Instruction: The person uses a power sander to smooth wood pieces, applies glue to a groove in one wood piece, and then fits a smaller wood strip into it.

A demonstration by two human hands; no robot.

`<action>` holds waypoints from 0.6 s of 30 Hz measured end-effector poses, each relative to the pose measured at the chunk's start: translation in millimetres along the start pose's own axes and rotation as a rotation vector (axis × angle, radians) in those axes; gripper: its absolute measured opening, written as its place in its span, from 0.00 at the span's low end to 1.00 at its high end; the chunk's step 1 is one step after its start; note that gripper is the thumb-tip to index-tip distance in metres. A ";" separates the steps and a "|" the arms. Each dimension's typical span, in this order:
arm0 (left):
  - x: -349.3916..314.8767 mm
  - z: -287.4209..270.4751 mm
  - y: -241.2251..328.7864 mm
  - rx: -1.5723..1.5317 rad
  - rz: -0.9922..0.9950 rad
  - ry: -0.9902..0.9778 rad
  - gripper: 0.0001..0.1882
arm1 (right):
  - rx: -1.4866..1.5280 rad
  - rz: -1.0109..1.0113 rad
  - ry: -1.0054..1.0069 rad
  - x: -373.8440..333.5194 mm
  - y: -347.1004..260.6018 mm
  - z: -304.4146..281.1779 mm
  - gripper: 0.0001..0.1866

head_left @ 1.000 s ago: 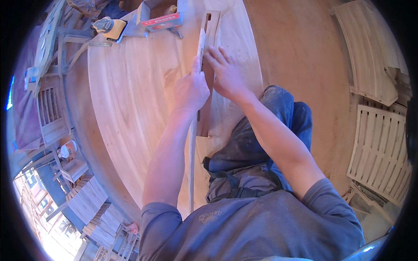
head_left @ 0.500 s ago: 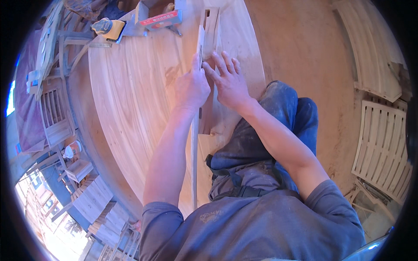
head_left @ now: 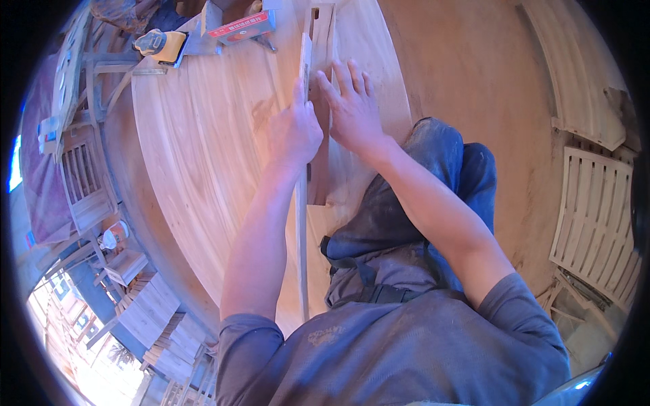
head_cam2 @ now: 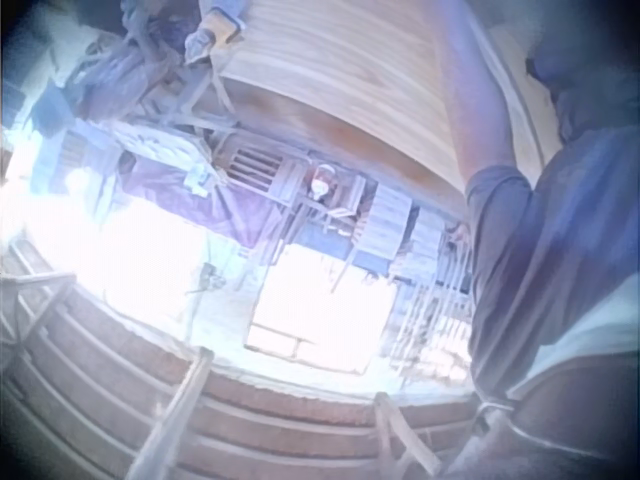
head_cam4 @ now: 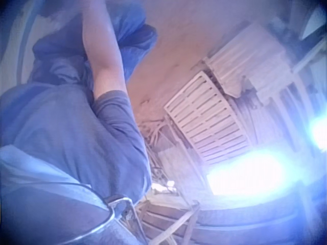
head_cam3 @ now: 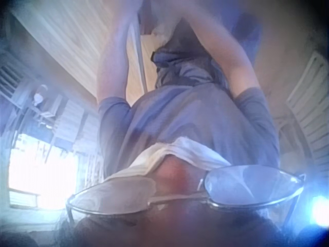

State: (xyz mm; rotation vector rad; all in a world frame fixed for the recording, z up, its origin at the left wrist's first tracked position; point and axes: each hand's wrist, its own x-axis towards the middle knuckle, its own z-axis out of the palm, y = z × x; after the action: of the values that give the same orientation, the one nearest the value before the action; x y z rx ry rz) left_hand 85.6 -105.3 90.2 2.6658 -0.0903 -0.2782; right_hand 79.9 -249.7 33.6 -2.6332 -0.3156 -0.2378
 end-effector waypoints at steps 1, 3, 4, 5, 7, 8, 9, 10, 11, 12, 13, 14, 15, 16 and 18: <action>-0.4 0.3 0.5 -0.004 -0.002 -0.008 0.30 | 0.009 0.005 0.008 5.6 0.5 1.8 0.34; 0.1 -0.1 -0.1 0.008 0.025 0.010 0.30 | 0.007 -0.004 -0.009 7.4 -1.6 0.4 0.33; -0.1 0.4 -0.7 0.013 0.038 0.019 0.30 | -0.005 -0.013 -0.038 -0.8 -5.7 -3.1 0.33; 0.4 0.4 -1.1 0.021 0.038 0.024 0.30 | -0.018 -0.025 -0.066 -7.8 -9.5 -7.1 0.32; -0.1 3.5 -2.6 0.035 0.031 0.036 0.31 | -0.041 -0.080 -0.093 -33.1 -12.6 -7.9 0.31; -0.5 4.3 -3.3 0.030 0.042 0.045 0.31 | -0.051 -0.101 -0.111 -40.6 -15.1 -10.1 0.30; 0.0 4.8 -4.5 0.024 0.054 0.054 0.31 | -0.057 -0.106 -0.120 -40.9 -15.0 -10.0 0.30; -0.2 5.4 -5.6 0.020 0.065 0.062 0.31 | -0.063 -0.111 -0.129 -39.3 -14.6 -9.9 0.30; 0.4 5.6 -5.3 0.019 0.069 0.064 0.31 | -0.070 -0.113 -0.134 -35.7 -13.9 -11.0 0.30; 0.8 5.8 -4.9 0.019 0.072 0.065 0.31 | -0.066 -0.102 -0.119 -31.2 -10.6 -9.1 0.31; 1.0 6.2 -4.3 0.018 0.076 0.067 0.30 | -0.062 -0.091 -0.104 -25.4 -5.8 -6.4 0.31; 1.6 5.5 -4.6 0.032 0.071 0.063 0.30 | -0.055 -0.084 -0.086 -19.9 -5.3 -6.0 0.31; 1.7 6.0 -5.2 0.046 0.066 0.060 0.30 | -0.057 -0.076 -0.101 -21.3 -6.3 -9.0 0.32; 2.0 5.8 -6.0 0.059 0.061 0.056 0.30 | -0.059 -0.068 -0.117 -25.5 -7.4 -14.3 0.32; 1.3 7.8 -7.3 0.046 0.075 0.073 0.30 | -0.060 -0.058 -0.133 -27.8 -7.5 -19.2 0.33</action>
State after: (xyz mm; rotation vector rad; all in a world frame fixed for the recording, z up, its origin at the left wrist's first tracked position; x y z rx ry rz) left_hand 85.3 -102.2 79.9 2.7080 -0.1754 -0.1557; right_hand 49.2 -257.4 47.5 -2.7073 -0.4356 -0.0916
